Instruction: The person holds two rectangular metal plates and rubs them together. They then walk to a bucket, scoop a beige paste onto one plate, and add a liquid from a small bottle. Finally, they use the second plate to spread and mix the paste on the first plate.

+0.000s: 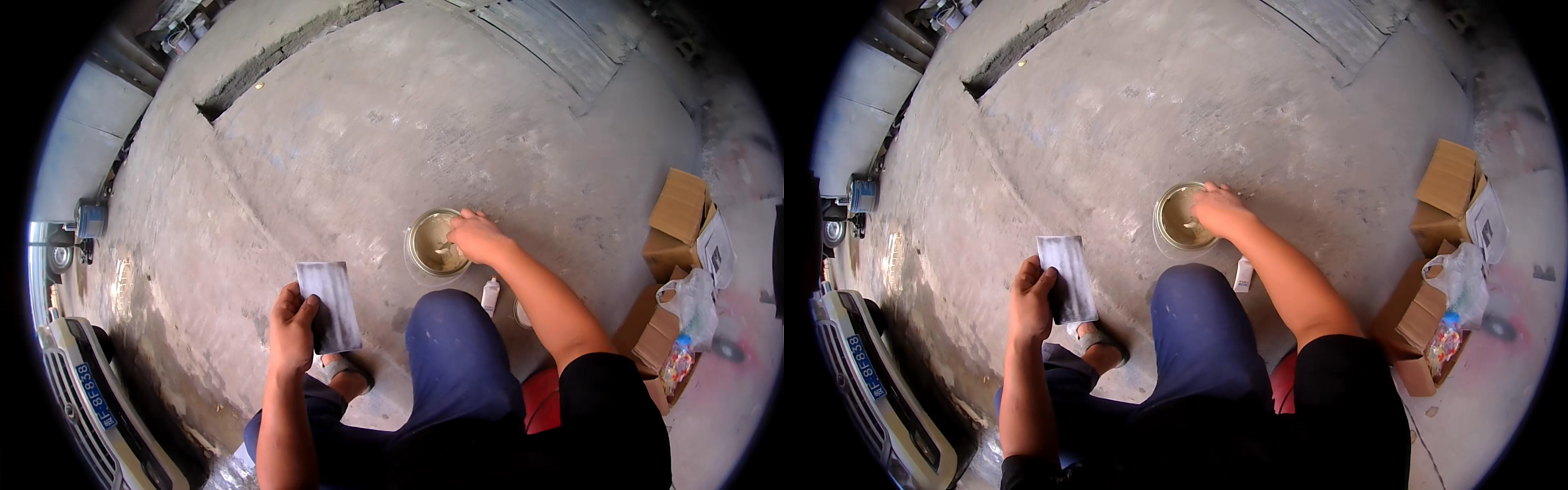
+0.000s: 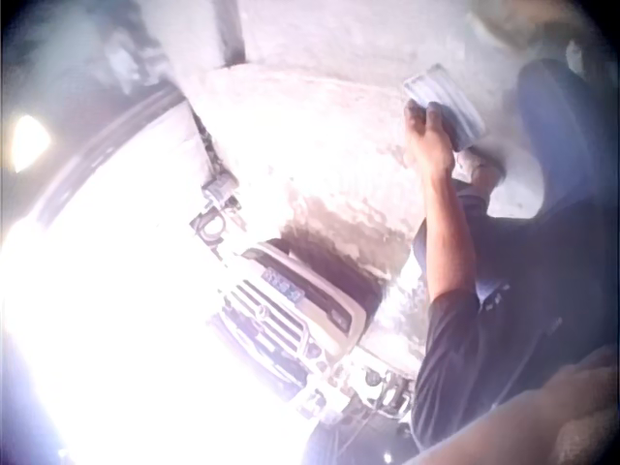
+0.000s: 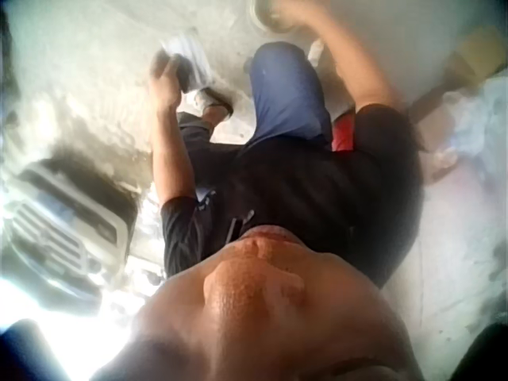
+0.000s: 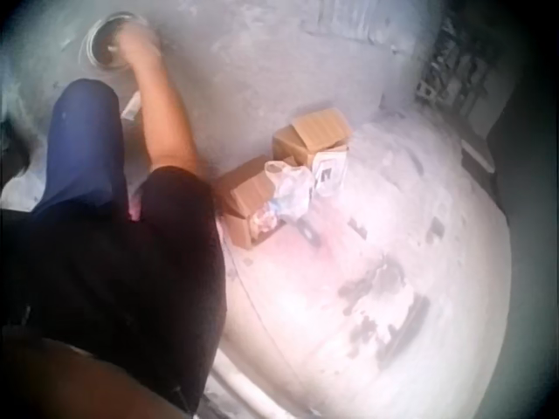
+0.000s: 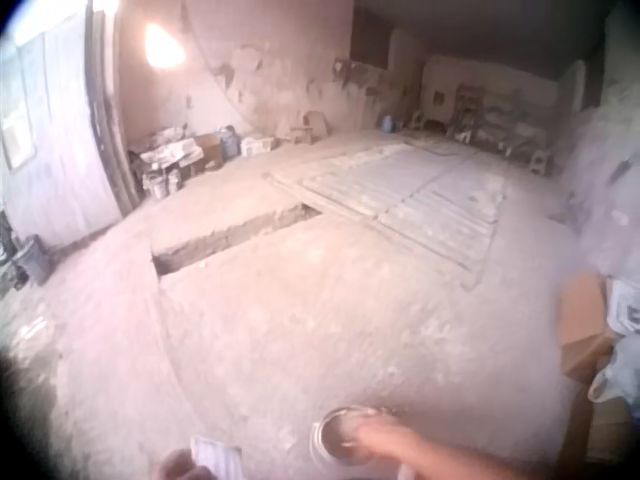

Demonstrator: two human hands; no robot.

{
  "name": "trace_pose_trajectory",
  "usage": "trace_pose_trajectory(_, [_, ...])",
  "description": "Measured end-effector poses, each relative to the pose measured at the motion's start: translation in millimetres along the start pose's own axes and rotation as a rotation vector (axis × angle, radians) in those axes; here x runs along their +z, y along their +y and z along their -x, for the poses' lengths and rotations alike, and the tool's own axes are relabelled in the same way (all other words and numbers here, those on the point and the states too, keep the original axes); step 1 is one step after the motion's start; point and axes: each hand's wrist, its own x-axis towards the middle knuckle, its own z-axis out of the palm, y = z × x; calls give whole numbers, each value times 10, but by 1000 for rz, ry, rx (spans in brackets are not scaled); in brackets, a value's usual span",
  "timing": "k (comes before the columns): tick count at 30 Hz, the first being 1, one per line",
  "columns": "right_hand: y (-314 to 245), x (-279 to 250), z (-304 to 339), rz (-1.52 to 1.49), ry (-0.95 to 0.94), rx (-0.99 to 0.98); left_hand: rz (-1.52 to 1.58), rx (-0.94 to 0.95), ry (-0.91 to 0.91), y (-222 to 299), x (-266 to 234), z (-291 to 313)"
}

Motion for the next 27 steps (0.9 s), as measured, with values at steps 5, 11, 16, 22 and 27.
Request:
trace_pose_trajectory(5, [129, -204, 603, -343, 307, 48, -119, -121, -92, -5, 123, -126])
trace_pose_trajectory(11, [-46, -666, 1264, -593, 619, -5, -292, -202, -288, 65, 498, -272])
trace_pose_trajectory(16, [-272, -920, 1639, -712, 807, -137, -83, -173, -620, 268, 751, -263])
trace_pose_trajectory(22, [-527, -885, 1638, -775, 1104, -452, 85, -141, -752, 602, 800, -120])
trace_pose_trajectory(27, [-751, -811, 1428, -618, 1221, -595, 111, -38, -715, 697, 738, 50])
